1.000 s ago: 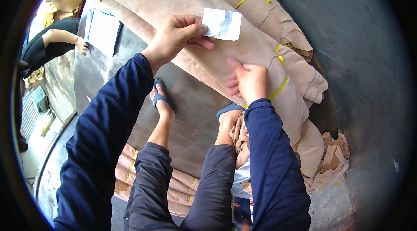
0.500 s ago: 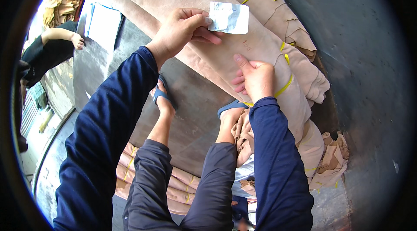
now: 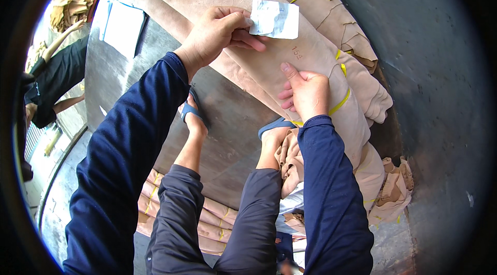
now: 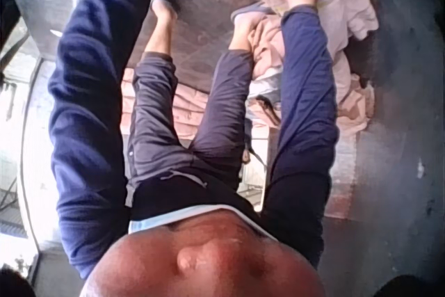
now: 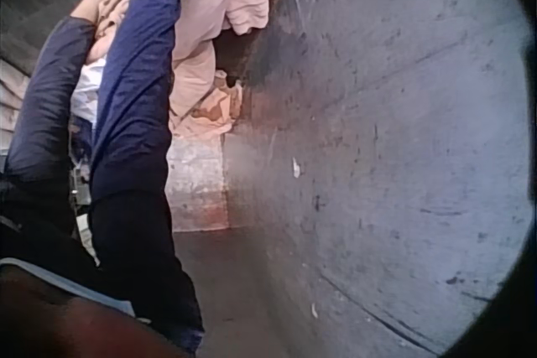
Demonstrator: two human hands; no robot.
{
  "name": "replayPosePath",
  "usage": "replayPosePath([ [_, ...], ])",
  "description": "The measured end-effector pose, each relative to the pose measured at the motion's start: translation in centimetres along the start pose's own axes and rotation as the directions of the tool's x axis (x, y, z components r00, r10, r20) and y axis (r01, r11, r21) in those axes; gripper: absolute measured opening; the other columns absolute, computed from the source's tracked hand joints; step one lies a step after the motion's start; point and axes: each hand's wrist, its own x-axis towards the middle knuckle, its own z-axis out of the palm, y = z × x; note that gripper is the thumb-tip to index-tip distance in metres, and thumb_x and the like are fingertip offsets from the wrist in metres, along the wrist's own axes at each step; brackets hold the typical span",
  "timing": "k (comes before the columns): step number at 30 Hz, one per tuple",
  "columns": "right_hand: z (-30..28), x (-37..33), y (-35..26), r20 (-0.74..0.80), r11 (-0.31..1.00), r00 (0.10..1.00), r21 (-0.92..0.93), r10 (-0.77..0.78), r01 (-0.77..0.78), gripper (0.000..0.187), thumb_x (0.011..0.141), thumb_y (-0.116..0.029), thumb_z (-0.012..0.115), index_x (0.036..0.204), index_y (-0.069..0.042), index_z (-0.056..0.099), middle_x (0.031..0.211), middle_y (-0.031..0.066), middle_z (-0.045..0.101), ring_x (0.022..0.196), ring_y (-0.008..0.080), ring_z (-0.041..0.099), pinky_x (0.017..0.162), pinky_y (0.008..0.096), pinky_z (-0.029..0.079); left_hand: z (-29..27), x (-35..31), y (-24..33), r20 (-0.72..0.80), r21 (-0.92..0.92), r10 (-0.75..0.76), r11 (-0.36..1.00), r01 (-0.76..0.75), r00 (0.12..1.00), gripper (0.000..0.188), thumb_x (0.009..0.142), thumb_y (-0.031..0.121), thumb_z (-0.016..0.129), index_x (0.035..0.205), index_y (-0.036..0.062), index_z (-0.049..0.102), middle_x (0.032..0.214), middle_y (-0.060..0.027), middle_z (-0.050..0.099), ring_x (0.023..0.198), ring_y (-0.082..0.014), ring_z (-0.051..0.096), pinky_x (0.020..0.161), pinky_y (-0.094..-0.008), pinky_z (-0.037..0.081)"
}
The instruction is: The person handles small white paper labels and attaches them to large beige fabric bundles secured with yellow straps. They repeatedly pick up labels, position them on the bundles, and press them into place while other people stand nearby.
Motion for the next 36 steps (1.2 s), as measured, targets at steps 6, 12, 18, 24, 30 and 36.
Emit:
replayPosePath([
  [6,0.09,-0.04,0.0,-0.007,1.0,1.0,0.003,0.002,-0.002,0.055,0.085,-0.05,0.066,0.074,0.004,0.06,0.063,0.014,0.065,0.04,0.0164,0.058,0.036,0.0264,0.041,-0.04,-0.05,-0.01,0.001,-0.028,0.006,1.0,-0.006,1.0,0.029,0.089,0.009,0.043,0.101,-0.0106,0.06,0.093,-0.022,0.068,0.078,-0.0257,0.071,0.08,-0.0317,0.057],
  [12,0.08,0.03,0.15,-0.011,1.0,1.0,0.009,-0.009,0.009,0.055,0.085,-0.049,0.067,0.073,0.004,0.06,0.062,0.0139,0.065,0.039,0.0162,0.057,0.036,0.0267,0.042,-0.09,-0.04,-0.1,0.011,-0.014,0.017,1.0,-0.017,1.0,0.029,0.09,0.008,0.042,0.104,-0.0109,0.059,0.093,-0.0238,0.068,0.078,-0.027,0.071,0.083,-0.0321,0.056],
  [18,0.12,0.08,0.23,-0.014,1.0,1.0,0.01,-0.008,0.009,0.055,0.084,-0.05,0.067,0.073,0.004,0.06,0.061,0.0138,0.065,0.039,0.0161,0.057,0.036,0.0276,0.042,-0.13,0.02,-0.07,0.008,0.001,0.008,1.0,-0.008,1.0,0.03,0.091,0.008,0.041,0.106,-0.0112,0.058,0.094,-0.0241,0.068,0.079,-0.0279,0.071,0.085,-0.0327,0.055],
  [24,0.07,0.11,0.35,-0.015,1.0,1.0,0.021,-0.017,0.018,0.055,0.084,-0.049,0.068,0.072,0.004,0.06,0.061,0.0135,0.064,0.038,0.016,0.056,0.036,0.0279,0.042,-0.13,0.0,-0.05,0.013,-0.002,0.01,1.0,-0.01,1.0,0.03,0.091,0.008,0.041,0.106,-0.0114,0.058,0.094,-0.0239,0.068,0.079,-0.0281,0.07,0.084,-0.0324,0.055],
  [30,0.11,0.36,0.57,-0.003,0.999,1.0,0.038,-0.02,0.02,0.055,0.084,-0.049,0.067,0.074,0.004,0.058,0.062,0.0155,0.064,0.038,0.0179,0.057,0.034,0.0269,0.041,0.01,-0.14,0.16,0.008,-0.023,-0.001,1.0,0.002,1.0,0.029,0.09,0.009,0.043,0.101,-0.0109,0.059,0.094,-0.0221,0.068,0.079,-0.0263,0.07,0.081,-0.0313,0.055],
  [36,0.12,0.36,0.59,-0.009,0.999,1.0,0.046,-0.014,0.014,0.054,0.083,-0.048,0.069,0.071,0.003,0.059,0.06,0.0134,0.063,0.037,0.0161,0.055,0.036,0.0279,0.041,0.1,-0.22,0.35,0.006,-0.017,-0.016,1.0,0.016,1.0,0.029,0.091,0.009,0.042,0.104,-0.0115,0.058,0.095,-0.0235,0.067,0.078,-0.0268,0.07,0.082,-0.0313,0.055],
])
